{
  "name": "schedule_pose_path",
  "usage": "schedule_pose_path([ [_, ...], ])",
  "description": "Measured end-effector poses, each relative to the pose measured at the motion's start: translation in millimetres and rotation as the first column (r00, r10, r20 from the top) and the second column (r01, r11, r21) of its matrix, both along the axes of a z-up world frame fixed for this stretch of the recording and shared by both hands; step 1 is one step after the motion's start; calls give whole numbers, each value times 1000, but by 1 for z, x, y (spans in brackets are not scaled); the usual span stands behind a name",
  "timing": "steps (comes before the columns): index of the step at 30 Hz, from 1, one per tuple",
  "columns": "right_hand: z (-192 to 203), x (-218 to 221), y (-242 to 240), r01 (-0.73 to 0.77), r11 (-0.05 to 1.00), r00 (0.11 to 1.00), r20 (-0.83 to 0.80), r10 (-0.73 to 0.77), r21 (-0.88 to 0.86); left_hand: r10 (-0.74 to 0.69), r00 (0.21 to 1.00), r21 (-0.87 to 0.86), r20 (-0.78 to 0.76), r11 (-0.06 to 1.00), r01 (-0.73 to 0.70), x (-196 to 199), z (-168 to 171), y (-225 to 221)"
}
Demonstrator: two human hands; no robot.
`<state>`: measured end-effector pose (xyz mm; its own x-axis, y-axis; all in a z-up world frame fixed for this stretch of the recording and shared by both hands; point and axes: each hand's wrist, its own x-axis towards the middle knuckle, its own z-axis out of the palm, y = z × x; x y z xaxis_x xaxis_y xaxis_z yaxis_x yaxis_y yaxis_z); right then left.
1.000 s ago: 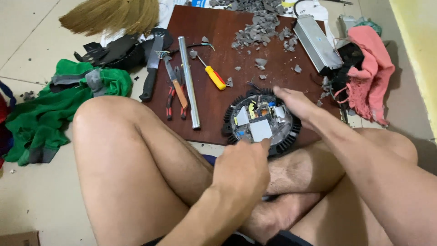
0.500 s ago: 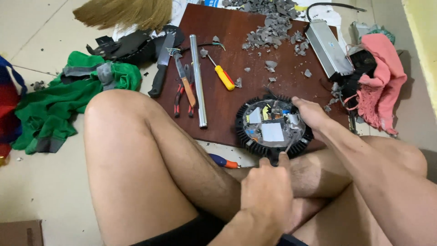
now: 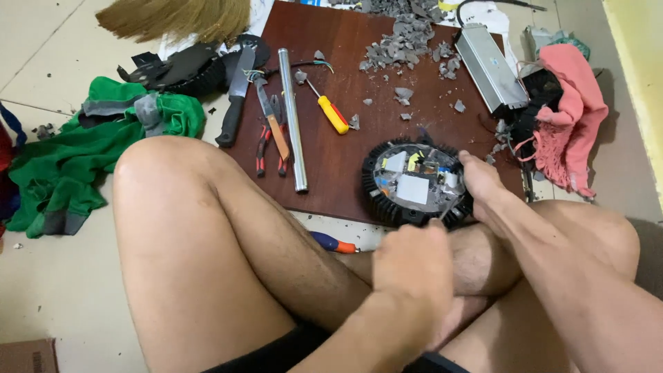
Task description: Disassembling an electronic motor or device using various hand tools while sitting on the floor.
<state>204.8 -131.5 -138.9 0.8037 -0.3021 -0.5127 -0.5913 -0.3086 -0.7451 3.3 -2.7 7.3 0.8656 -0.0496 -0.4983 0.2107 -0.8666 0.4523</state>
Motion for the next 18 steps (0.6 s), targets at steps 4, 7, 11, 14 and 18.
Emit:
schedule_pose_path([
  [4, -15, 3, -11, 166, 982, 986, -40, -163, 89, -140, 964, 185, 226, 978, 98, 11, -57, -46],
  [7, -14, 7, -12, 162, 987, 985, -69, -160, 17, 4, 995, 6, 103, 1000, -4, 16, -31, -28],
  [11, 5, -5, 3, 168, 985, 986, -19, -167, 48, 373, 909, -448, -184, 792, -415, 15, -21, 1],
  [14, 0, -5, -2, 109, 994, 994, 15, -109, -14, 445, 866, -555, -228, 672, -491, 17, -37, 3],
  [18, 31, -24, 16, 87, 996, 996, 22, -87, -5, 377, 910, -443, -174, 795, -414, 21, -55, -4],
])
